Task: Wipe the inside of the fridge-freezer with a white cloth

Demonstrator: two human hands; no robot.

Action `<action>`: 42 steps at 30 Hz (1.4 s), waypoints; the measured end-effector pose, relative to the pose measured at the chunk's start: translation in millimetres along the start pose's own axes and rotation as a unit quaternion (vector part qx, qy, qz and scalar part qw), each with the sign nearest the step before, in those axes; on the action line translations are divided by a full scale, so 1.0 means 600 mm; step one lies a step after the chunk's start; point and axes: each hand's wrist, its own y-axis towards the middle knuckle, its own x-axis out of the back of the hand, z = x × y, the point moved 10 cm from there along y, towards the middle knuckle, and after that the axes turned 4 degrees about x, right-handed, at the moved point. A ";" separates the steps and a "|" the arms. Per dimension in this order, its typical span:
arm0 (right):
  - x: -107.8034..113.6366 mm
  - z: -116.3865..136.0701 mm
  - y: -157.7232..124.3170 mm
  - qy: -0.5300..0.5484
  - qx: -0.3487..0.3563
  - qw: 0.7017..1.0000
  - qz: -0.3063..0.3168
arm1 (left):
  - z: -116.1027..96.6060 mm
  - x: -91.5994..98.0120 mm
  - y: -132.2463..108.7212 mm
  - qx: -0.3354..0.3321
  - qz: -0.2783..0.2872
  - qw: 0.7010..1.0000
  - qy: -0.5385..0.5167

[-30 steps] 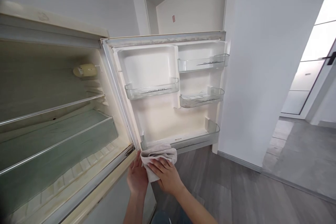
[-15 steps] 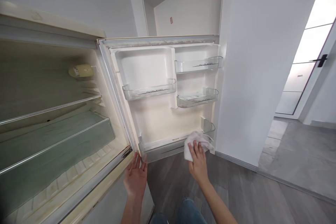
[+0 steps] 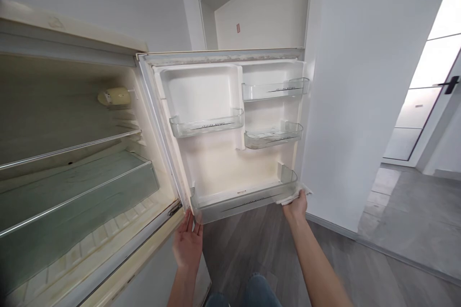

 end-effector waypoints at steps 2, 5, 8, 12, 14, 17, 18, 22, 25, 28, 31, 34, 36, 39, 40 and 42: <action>-0.006 -0.019 -0.015 0.056 -0.049 0.997 0.009 | 0.000 -0.001 0.000 -0.005 0.001 1.000 0.012; -0.007 -0.042 -0.045 0.075 -0.085 0.994 0.007 | 0.000 -0.002 0.001 -0.010 -0.001 1.000 0.029; -0.019 -0.072 -0.072 0.084 -0.112 0.990 0.030 | 0.002 -0.001 0.004 -0.007 -0.002 0.999 0.043; -0.030 -0.113 -0.112 0.093 -0.146 0.984 0.036 | 0.004 -0.001 0.005 -0.003 0.001 0.997 0.071; -0.035 -0.131 -0.137 0.101 -0.171 0.980 0.026 | 0.003 -0.002 0.003 -0.005 0.000 0.997 0.080; -0.046 -0.154 -0.181 0.110 -0.218 0.969 0.026 | 0.001 -0.004 -0.001 -0.011 0.000 0.995 0.098; -0.050 -0.160 -0.194 0.109 -0.231 0.966 0.028 | 0.000 -0.006 -0.002 -0.013 0.002 0.994 0.106; -0.063 -0.185 -0.236 0.094 -0.256 0.960 0.060 | -0.002 -0.010 -0.007 -0.019 0.016 0.992 0.124; -0.073 -0.201 -0.257 0.071 -0.250 0.960 0.108 | 0.000 -0.007 -0.007 -0.011 0.018 0.992 0.122; -0.081 -0.217 -0.284 0.042 -0.260 0.953 0.149 | 0.000 0.000 -0.006 -0.013 0.017 0.994 0.109; -0.083 -0.230 -0.319 0.037 -0.294 0.943 0.149 | 0.002 0.019 -0.009 -0.008 0.006 0.995 0.099; -0.090 -0.238 -0.360 0.026 -0.329 0.932 0.150 | 0.009 0.054 -0.016 0.012 -0.031 0.995 0.097; -0.097 -0.246 -0.385 0.021 -0.346 0.925 0.155 | 0.010 0.077 -0.022 0.014 -0.051 0.994 0.095; -0.107 -0.265 -0.420 0.023 -0.372 0.912 0.173 | 0.010 0.105 -0.027 0.017 -0.071 0.994 0.083; -0.111 -0.273 -0.432 0.021 -0.378 0.906 0.188 | 0.011 0.113 -0.028 0.020 -0.075 0.994 0.078; -0.117 -0.288 -0.456 0.010 -0.389 0.894 0.224 | 0.014 0.128 -0.031 0.026 -0.092 0.993 0.065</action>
